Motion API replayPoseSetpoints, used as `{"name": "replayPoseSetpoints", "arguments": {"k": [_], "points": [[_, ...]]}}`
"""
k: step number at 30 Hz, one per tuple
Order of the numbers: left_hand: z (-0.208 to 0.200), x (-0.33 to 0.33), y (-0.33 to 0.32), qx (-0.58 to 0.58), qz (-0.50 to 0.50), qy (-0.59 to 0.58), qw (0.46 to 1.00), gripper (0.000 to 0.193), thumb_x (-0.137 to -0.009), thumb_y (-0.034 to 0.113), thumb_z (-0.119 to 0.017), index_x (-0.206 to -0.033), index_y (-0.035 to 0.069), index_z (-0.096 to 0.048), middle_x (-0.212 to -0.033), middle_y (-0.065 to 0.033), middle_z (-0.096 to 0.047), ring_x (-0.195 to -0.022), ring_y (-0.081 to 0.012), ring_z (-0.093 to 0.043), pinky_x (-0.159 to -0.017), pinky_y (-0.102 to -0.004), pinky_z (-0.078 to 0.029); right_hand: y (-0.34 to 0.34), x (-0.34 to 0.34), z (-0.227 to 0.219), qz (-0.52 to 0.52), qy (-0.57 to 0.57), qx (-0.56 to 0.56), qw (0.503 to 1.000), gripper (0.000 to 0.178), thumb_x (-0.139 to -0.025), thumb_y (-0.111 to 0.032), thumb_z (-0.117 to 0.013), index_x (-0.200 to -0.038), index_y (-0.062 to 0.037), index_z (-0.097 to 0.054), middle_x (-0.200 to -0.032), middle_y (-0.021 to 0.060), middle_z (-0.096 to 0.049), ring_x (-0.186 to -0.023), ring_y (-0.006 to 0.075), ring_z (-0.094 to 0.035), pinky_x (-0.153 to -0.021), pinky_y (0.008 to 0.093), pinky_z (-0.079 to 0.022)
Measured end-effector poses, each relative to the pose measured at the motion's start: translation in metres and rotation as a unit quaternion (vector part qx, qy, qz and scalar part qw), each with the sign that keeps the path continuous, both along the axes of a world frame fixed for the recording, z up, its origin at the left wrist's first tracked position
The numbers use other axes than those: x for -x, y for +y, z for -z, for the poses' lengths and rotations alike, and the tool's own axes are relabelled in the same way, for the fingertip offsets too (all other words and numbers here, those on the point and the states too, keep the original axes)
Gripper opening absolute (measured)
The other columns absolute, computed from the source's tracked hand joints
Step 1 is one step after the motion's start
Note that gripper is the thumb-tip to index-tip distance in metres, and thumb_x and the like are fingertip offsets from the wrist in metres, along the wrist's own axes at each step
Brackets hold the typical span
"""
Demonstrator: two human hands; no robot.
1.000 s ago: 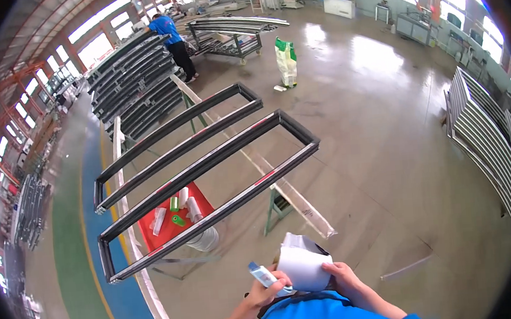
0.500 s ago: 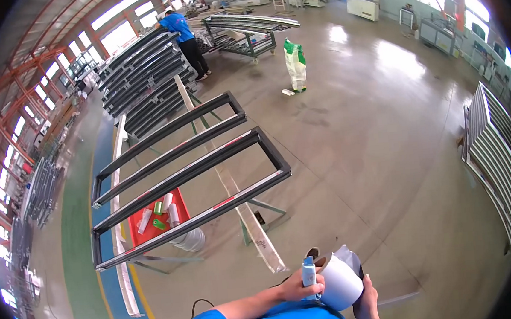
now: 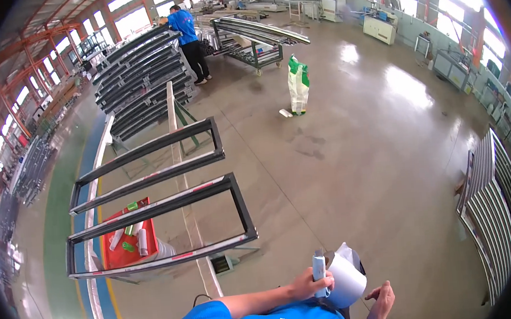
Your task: Applying protective film or tape to metal window frames and cutting it to size.
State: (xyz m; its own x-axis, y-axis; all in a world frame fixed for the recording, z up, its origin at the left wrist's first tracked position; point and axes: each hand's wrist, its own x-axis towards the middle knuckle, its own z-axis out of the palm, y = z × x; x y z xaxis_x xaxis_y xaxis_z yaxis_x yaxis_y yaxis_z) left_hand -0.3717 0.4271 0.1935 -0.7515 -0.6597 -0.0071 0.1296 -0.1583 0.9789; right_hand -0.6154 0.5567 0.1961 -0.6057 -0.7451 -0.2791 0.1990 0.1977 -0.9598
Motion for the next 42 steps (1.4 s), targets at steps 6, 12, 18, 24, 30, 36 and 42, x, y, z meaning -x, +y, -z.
{"name": "replayPoseSetpoints", "arguments": {"k": [6,12,18,24,30,36,42], "points": [[-0.005,0.046,-0.088,-0.074,-0.094,-0.084,0.989,0.036,-0.098,0.034,-0.049,-0.108,0.006,-0.069,-0.106,-0.0076,-0.067,-0.105,-0.0165,-0.058,-0.093,-0.0333,-0.044,-0.115,0.004,-0.037,-0.247,0.125,0.000,0.961,0.016,-0.092,-0.015,-0.063,-0.094,0.0010,-0.063,-0.077,0.0068,-0.064,-0.070,0.0138,-0.060,-0.060,0.0284,-0.048],[-0.002,0.095,-0.187,-0.125,-0.131,-0.128,0.975,0.044,-0.099,0.037,-0.046,-0.128,0.008,-0.061,-0.122,-0.0106,-0.062,-0.117,-0.0192,-0.055,-0.104,-0.0346,-0.039,-0.265,0.030,-0.052,-0.471,0.250,0.083,0.842,0.018,-0.092,-0.015,-0.062,-0.103,-0.0006,-0.062,-0.082,0.0118,-0.068,-0.070,0.0239,-0.066,-0.064,0.0322,-0.054],[-0.029,0.131,-0.286,-0.119,-0.211,-0.092,0.966,0.048,-0.100,0.042,-0.044,-0.132,0.008,-0.058,-0.127,-0.0119,-0.060,-0.116,-0.0186,-0.056,-0.102,-0.0323,-0.040,-0.421,0.063,-0.082,-0.637,0.291,-0.001,0.714,0.061,-0.077,-0.044,-0.077,-0.113,0.0007,-0.055,-0.095,0.0145,-0.066,-0.087,0.0259,-0.066,-0.078,0.0344,-0.053],[-0.018,0.128,-0.364,-0.139,-0.302,-0.093,0.938,0.056,-0.102,0.049,-0.036,-0.139,0.010,-0.051,-0.127,-0.0119,-0.058,-0.114,-0.0196,-0.054,-0.101,-0.0311,-0.039,-0.538,0.054,-0.069,-0.683,0.296,0.070,0.664,0.056,-0.076,-0.032,-0.074,-0.115,0.0029,-0.056,-0.102,0.0196,-0.067,-0.093,0.0319,-0.066,-0.083,0.0377,-0.052],[0.000,0.090,-0.451,-0.208,-0.366,-0.052,0.905,0.057,-0.104,0.047,-0.028,-0.140,0.010,-0.050,-0.127,-0.0121,-0.057,-0.117,-0.0187,-0.050,-0.105,-0.0310,-0.033,-0.656,0.026,-0.043,-0.673,0.198,-0.061,0.710,0.042,-0.079,-0.020,-0.065,-0.110,0.0059,-0.054,-0.091,0.0163,-0.065,-0.085,0.0258,-0.066,-0.078,0.0362,-0.052],[-0.009,0.014,-0.567,-0.014,-0.379,-0.143,0.914,0.057,-0.105,0.042,-0.019,-0.140,0.010,-0.050,-0.137,-0.0151,-0.052,-0.127,-0.0253,-0.046,-0.112,-0.0338,-0.026,-0.761,-0.027,-0.048,-0.499,-0.246,0.059,0.829,0.018,-0.076,-0.002,-0.049,-0.094,-0.0013,-0.047,-0.073,0.0106,-0.051,-0.063,0.0215,-0.052,-0.059,0.0354,-0.044],[-0.021,-0.062,-0.651,-0.084,-0.410,-0.083,0.904,0.056,-0.105,0.042,-0.022,-0.137,0.009,-0.053,-0.136,-0.0134,-0.054,-0.127,-0.0240,-0.047,-0.112,-0.0334,-0.027,-0.864,-0.068,-0.031,-0.406,-0.205,0.049,0.889,0.008,-0.088,-0.011,-0.057,-0.084,-0.0055,-0.052,-0.070,0.0058,-0.057,-0.061,0.0144,-0.049,-0.054,0.0289,-0.039]]}}
